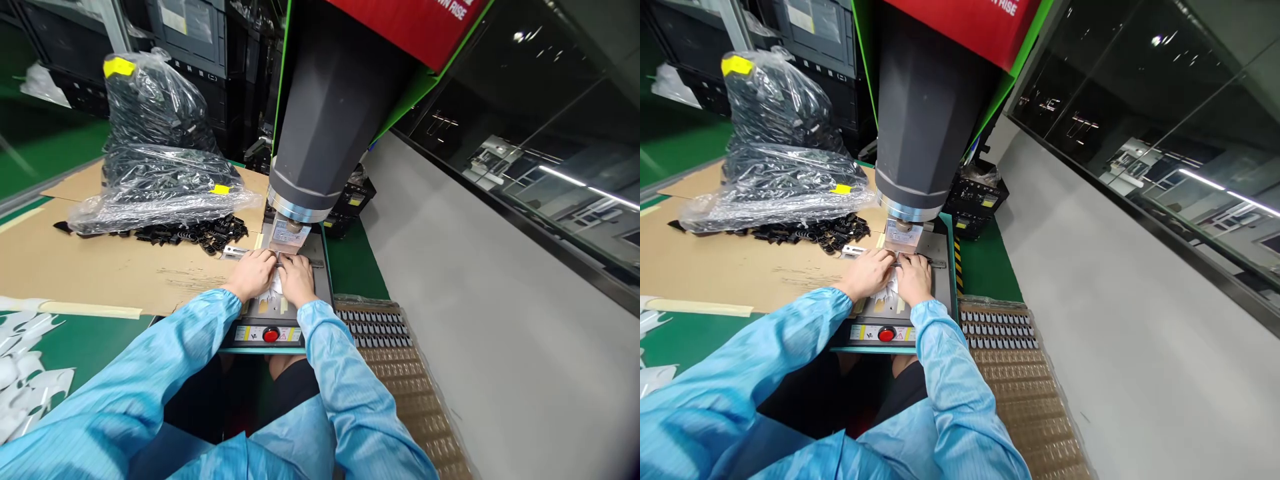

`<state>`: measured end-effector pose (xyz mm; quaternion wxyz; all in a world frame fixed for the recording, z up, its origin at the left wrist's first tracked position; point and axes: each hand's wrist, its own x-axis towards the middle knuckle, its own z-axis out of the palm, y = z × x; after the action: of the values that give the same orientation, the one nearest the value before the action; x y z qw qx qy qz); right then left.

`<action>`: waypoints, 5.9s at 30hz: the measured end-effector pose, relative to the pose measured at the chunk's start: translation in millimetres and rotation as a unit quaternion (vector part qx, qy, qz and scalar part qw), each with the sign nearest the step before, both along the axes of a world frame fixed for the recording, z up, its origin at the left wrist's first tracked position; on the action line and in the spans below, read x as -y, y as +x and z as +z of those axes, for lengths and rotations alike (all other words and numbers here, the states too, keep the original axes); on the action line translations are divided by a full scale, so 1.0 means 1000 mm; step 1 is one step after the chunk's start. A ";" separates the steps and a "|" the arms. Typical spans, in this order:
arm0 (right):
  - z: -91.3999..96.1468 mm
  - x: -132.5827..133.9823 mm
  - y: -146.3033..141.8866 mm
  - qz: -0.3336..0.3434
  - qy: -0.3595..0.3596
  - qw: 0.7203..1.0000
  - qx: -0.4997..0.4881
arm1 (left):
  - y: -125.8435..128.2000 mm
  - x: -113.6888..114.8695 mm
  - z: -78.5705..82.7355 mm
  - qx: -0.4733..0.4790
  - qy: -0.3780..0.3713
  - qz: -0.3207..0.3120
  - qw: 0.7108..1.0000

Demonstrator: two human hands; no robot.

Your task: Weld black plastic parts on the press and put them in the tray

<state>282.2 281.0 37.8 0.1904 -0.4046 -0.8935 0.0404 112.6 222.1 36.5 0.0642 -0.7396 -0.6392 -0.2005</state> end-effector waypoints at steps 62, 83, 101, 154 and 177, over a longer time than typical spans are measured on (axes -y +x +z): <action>-0.042 -0.002 0.049 -0.092 -0.049 0.971 -0.213 | -0.169 0.036 0.004 -0.051 -0.138 0.000 0.989; 0.008 0.084 -0.085 0.136 -0.072 0.982 -0.109 | -0.121 0.149 -0.030 0.102 -0.020 0.211 0.972; 0.007 0.082 -0.142 0.075 -0.038 0.988 0.128 | -0.122 0.133 -0.022 0.142 -0.038 0.073 0.986; 0.003 0.005 -0.006 -0.057 0.016 0.998 0.010 | -0.006 -0.019 -0.014 0.127 0.012 0.061 0.990; -0.038 0.081 0.185 0.012 0.003 0.999 -0.036 | -0.066 0.174 -0.061 0.089 -0.054 -0.001 0.995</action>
<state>467.3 199.6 -0.2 0.2229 -0.3919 -0.8909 0.0548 46.8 48.1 -24.1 -0.0329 -0.7219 -0.6514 -0.2311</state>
